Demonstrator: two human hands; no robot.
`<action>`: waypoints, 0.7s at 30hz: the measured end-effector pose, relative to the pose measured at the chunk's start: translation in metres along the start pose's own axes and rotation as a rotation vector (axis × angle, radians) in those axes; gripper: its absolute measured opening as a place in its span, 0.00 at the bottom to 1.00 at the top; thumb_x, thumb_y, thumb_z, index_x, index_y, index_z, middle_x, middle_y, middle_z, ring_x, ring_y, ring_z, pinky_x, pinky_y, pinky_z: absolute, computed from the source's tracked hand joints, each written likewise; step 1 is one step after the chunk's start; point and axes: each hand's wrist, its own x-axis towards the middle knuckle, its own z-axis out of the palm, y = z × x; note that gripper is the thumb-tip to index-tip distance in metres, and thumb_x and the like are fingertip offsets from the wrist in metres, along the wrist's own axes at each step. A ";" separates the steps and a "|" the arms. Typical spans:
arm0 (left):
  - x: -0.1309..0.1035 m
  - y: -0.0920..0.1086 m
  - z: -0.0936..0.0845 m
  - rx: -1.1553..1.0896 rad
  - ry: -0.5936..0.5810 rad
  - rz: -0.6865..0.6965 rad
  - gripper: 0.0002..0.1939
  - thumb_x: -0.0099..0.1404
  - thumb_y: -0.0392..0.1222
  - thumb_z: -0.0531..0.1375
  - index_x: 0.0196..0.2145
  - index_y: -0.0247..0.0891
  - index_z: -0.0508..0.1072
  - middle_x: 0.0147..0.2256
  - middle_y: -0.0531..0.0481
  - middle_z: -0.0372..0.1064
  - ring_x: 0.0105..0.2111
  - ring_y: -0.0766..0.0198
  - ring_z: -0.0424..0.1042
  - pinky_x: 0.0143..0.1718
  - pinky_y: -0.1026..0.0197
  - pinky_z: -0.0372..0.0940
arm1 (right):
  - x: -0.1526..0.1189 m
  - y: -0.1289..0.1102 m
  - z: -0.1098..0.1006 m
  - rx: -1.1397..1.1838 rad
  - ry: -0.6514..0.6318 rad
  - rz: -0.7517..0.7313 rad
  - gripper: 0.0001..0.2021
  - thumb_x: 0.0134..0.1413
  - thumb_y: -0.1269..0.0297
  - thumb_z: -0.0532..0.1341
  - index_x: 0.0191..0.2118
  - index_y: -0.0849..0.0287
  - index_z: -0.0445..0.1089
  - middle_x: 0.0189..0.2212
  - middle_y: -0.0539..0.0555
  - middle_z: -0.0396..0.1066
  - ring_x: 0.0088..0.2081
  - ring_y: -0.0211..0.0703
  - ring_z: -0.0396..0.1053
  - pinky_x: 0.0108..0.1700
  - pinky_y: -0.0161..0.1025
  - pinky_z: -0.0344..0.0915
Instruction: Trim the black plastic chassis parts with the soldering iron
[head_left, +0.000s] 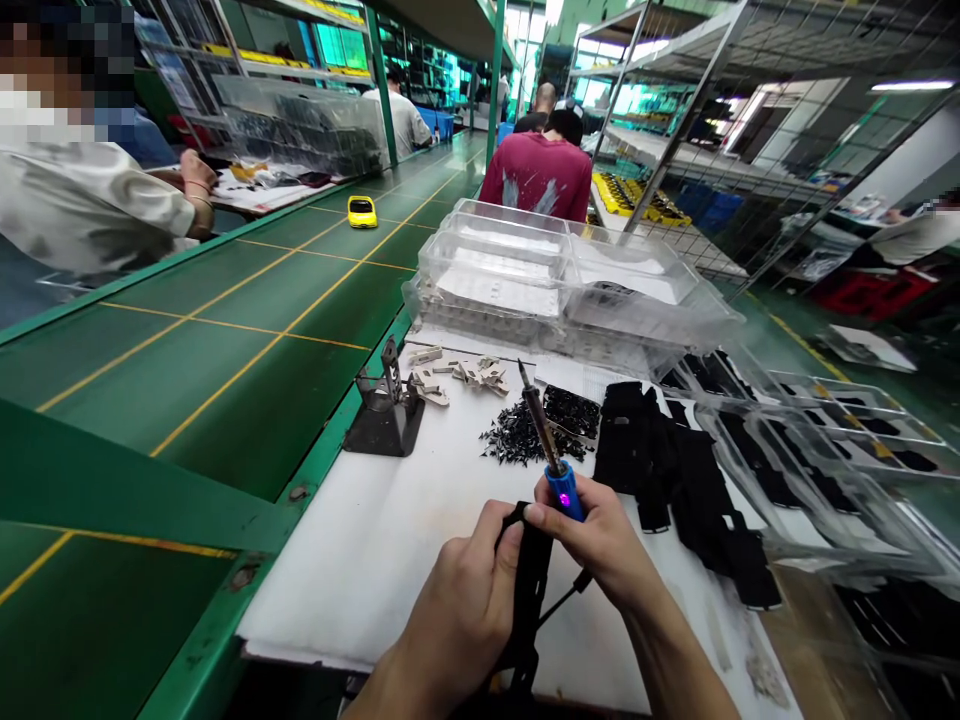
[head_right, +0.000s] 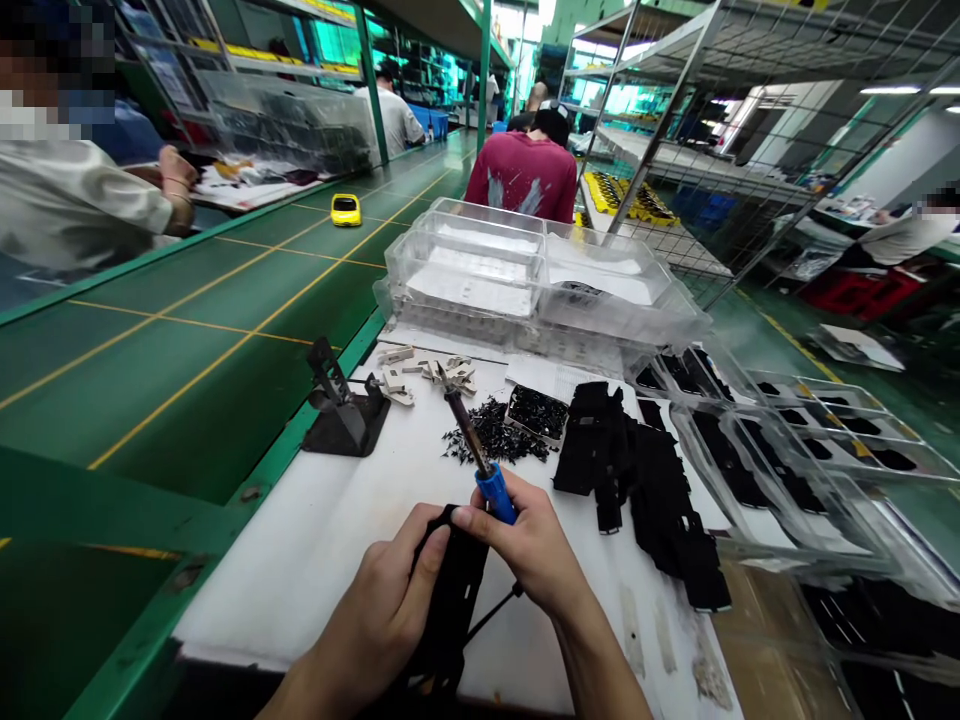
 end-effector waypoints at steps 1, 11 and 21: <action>0.000 0.000 -0.001 -0.009 -0.006 -0.005 0.14 0.75 0.49 0.42 0.43 0.43 0.63 0.22 0.59 0.57 0.20 0.65 0.59 0.24 0.61 0.50 | 0.001 0.000 0.000 0.008 -0.005 0.019 0.15 0.50 0.55 0.70 0.27 0.58 0.65 0.22 0.43 0.55 0.24 0.33 0.49 0.26 0.35 0.48; 0.003 0.000 -0.006 -0.085 -0.048 -0.022 0.15 0.75 0.49 0.44 0.42 0.41 0.65 0.22 0.59 0.56 0.20 0.66 0.57 0.23 0.63 0.51 | 0.019 -0.009 -0.013 -0.031 -0.214 0.126 0.19 0.43 0.51 0.72 0.25 0.60 0.67 0.20 0.45 0.57 0.25 0.35 0.53 0.27 0.35 0.51; 0.005 -0.005 -0.002 -0.127 0.032 -0.122 0.17 0.73 0.53 0.47 0.46 0.40 0.68 0.26 0.56 0.66 0.26 0.65 0.64 0.27 0.64 0.58 | 0.027 0.005 -0.007 0.012 -0.250 0.017 0.18 0.49 0.51 0.69 0.25 0.59 0.65 0.21 0.44 0.55 0.25 0.34 0.51 0.27 0.35 0.48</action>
